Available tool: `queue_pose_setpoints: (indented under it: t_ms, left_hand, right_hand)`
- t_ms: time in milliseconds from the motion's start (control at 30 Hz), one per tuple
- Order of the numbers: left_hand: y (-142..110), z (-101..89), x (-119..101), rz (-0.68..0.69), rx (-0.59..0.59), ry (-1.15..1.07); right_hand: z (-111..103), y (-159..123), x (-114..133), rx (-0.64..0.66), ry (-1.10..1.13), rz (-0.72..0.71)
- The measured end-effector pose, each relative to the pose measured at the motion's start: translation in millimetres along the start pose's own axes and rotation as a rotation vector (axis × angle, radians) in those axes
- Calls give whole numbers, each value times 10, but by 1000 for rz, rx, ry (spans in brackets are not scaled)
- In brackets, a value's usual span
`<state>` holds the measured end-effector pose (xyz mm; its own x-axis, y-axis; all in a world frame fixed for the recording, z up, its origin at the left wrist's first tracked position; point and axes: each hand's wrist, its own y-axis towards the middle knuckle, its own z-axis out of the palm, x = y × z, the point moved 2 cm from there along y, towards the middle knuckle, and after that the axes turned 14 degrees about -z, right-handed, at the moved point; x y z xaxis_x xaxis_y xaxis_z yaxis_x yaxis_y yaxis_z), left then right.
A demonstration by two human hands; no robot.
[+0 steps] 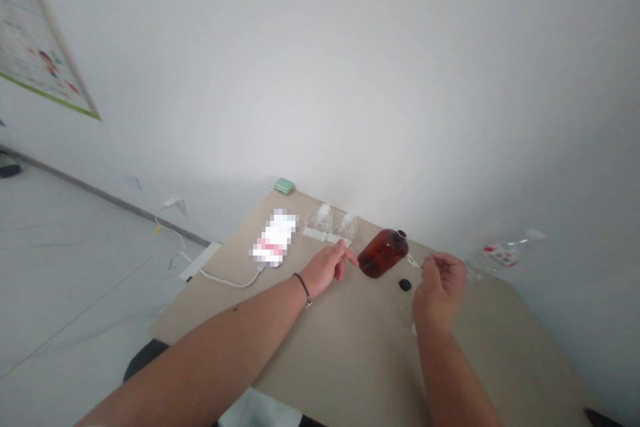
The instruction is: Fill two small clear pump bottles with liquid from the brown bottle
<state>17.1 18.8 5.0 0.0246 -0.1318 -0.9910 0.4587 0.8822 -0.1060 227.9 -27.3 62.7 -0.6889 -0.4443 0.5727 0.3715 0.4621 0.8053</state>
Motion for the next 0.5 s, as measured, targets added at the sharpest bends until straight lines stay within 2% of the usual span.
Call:
queue_pose_setpoints:
  t_ms: [67,200,333,500]
  left_hand:
    - [4,-2,14,-12,2,-1]
    - [6,0,21,-18,10,25]
    - [-6,9,17,-13,1,81]
    - [-22,8,21,-1,6,120]
  right_hand:
    - [76,-145,-172,-4,16,23]
    - [288,-310,-375,141,81,115]
    - [420,-335,-458,241,145,152]
    - [435,-347,-456,321,65,171]
